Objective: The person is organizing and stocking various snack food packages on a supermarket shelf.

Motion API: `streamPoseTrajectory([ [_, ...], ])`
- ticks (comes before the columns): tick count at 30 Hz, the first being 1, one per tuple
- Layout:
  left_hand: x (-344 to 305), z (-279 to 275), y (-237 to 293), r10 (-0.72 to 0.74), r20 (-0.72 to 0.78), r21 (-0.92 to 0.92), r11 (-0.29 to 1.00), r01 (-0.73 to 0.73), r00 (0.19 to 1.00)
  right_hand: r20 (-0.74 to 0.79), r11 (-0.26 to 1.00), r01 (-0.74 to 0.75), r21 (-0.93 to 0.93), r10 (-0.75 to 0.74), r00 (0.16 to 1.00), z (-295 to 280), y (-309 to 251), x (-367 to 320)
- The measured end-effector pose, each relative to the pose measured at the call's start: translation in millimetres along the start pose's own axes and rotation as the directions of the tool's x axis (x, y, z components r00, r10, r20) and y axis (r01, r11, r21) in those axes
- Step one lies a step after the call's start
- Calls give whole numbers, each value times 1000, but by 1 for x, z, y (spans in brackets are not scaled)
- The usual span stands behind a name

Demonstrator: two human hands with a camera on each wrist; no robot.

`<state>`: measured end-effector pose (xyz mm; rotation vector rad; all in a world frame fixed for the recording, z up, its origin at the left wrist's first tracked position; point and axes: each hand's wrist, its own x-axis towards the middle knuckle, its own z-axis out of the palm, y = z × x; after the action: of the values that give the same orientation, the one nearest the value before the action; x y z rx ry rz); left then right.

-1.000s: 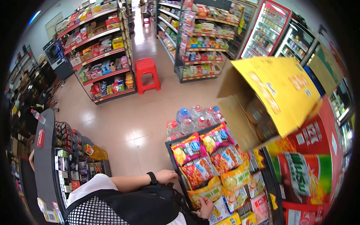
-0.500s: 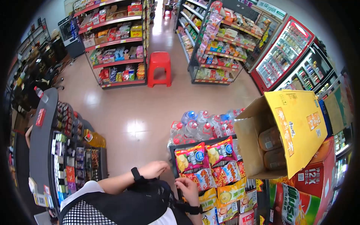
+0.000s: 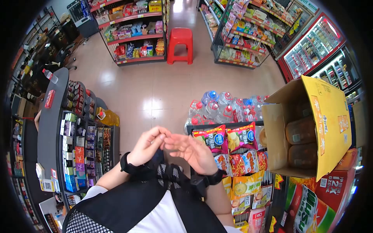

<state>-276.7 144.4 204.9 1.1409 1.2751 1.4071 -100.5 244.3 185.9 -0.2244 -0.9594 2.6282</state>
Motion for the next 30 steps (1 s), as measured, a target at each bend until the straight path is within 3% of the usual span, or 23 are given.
streamPoseTrajectory([
  [1, 1, -9, 1, -57, 23, -80, 995, 59, 998, 26, 997, -47, 67, 46, 999, 0, -2, 8],
  [3, 7, -21, -2, 32, -26, -109, 993, -34, 999, 78, 991, -84, 108, 76, 994, 4, -7, 25],
  [8, 42, -72, 3, 77, -36, -81, 994, -80, 996, 212, 965, -113, 237, 62, 975, -1, -15, 89],
  [12, 82, -122, 3, 102, -17, -99, 990, -103, 995, 234, 973, -109, 206, 60, 970, -3, -26, 151],
  [15, 113, -164, 8, 113, 8, -83, 990, -112, 994, 217, 995, -75, 73, 58, 974, 2, -36, 200],
  [21, 160, -237, 21, 65, 93, -57, 997, -60, 994, 276, 983, -103, 149, 59, 959, -5, -29, 287],
  [24, 187, -262, 20, 222, 159, 255, 932, -257, 962, 205, 984, -164, 65, 147, 967, -9, -37, 320],
  [27, 213, -283, 16, 166, 140, 236, 952, -195, 976, 223, 981, -188, 38, 175, 959, -17, -50, 355],
  [30, 245, -300, 8, 201, 103, 229, 948, -220, 974, 228, 981, -189, -39, 193, 954, -27, -69, 393],
])
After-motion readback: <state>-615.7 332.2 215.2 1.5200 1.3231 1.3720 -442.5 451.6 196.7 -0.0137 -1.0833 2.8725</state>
